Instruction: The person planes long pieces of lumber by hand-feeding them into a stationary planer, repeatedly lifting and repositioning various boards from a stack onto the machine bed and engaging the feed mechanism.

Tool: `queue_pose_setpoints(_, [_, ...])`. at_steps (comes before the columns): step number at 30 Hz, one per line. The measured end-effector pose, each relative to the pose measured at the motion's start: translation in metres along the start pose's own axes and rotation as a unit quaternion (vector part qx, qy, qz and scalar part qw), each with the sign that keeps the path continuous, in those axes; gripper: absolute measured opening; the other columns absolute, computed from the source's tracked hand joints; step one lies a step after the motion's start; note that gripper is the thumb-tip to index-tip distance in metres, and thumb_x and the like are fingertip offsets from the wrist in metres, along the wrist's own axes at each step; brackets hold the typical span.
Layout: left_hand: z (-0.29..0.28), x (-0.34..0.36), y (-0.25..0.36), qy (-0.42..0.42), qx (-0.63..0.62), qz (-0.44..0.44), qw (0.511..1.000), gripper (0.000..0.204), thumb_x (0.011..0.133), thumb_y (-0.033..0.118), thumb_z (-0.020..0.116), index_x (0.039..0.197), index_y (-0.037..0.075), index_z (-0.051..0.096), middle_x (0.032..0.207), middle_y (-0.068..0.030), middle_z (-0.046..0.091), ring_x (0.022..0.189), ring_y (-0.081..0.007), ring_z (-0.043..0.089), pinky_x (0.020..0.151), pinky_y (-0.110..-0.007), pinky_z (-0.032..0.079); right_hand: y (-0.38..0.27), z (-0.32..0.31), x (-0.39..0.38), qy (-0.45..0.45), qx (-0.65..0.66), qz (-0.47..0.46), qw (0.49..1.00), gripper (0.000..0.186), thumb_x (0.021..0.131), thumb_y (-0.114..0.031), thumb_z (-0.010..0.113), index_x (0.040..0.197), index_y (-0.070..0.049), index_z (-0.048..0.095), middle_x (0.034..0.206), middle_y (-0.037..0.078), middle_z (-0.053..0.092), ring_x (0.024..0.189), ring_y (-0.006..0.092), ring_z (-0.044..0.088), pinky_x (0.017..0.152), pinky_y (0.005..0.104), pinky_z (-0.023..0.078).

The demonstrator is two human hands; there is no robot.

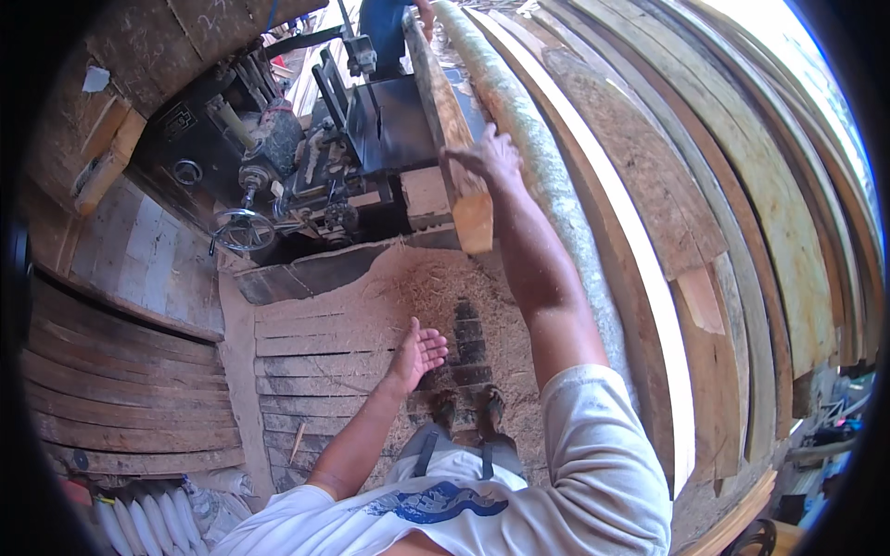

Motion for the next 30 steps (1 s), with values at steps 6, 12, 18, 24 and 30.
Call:
queue_pose_setpoints(6, [-0.020,0.045,-0.049,-0.008,-0.098,-0.114,0.989,0.088,0.081,0.080,0.040,0.127,0.005,0.047,0.123,-0.0159,0.055,0.108,-0.0295,0.057,0.093,-0.048,0.046,0.040,0.063,-0.123,-0.068,-0.028,-0.049,0.996,0.119,0.065,-0.054,0.073,0.149,0.002,0.010,0.109,0.028,0.063,0.097,0.0403,0.064,0.085,0.0459,0.052])
queue_pose_setpoints(12, [0.022,0.035,-0.133,-0.168,-0.290,-0.161,0.928,0.103,0.081,0.084,0.027,0.145,0.004,0.034,0.140,-0.0184,0.045,0.127,-0.0326,0.047,0.106,-0.047,0.038,0.090,0.091,-0.308,-0.113,-0.013,0.015,0.993,0.123,0.066,-0.061,0.073,0.152,-0.007,0.003,0.112,0.028,0.058,0.096,0.0442,0.062,0.084,0.0484,0.051])
queue_pose_setpoints(18, [0.021,-0.028,-0.224,-0.185,-0.258,-0.184,0.930,0.101,0.081,0.084,0.028,0.145,0.006,0.034,0.140,-0.0172,0.045,0.126,-0.0323,0.048,0.106,-0.048,0.038,0.105,0.054,-0.469,-0.183,-0.001,0.068,0.981,0.123,0.067,-0.055,0.074,0.151,-0.002,0.001,0.115,0.028,0.054,0.095,0.0455,0.061,0.083,0.0492,0.050])
queue_pose_setpoints(24, [0.018,-0.096,-0.303,-0.171,-0.233,-0.173,0.941,0.099,0.081,0.083,0.030,0.145,0.007,0.035,0.140,-0.0160,0.046,0.126,-0.0319,0.048,0.107,-0.048,0.038,0.163,0.050,-0.570,-0.220,-0.015,0.076,0.972,0.125,0.067,-0.056,0.075,0.150,-0.001,0.000,0.120,0.027,0.051,0.096,0.0452,0.061,0.083,0.0494,0.051])
queue_pose_setpoints(30, [0.023,-0.154,-0.357,-0.183,-0.232,-0.157,0.942,0.097,0.082,0.082,0.032,0.144,0.009,0.036,0.140,-0.0148,0.046,0.125,-0.0315,0.049,0.107,-0.048,0.038,0.194,0.034,-0.618,-0.169,-0.009,0.034,0.985,0.122,0.070,-0.058,0.072,0.151,-0.003,0.000,0.123,0.028,0.049,0.097,0.0452,0.061,0.082,0.0499,0.051])
Point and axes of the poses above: each hand's wrist, its own x-axis towards the middle knuckle, its own z-axis out of the palm, y = z × x, the point moved 5 cm from there along x, towards the middle knuckle
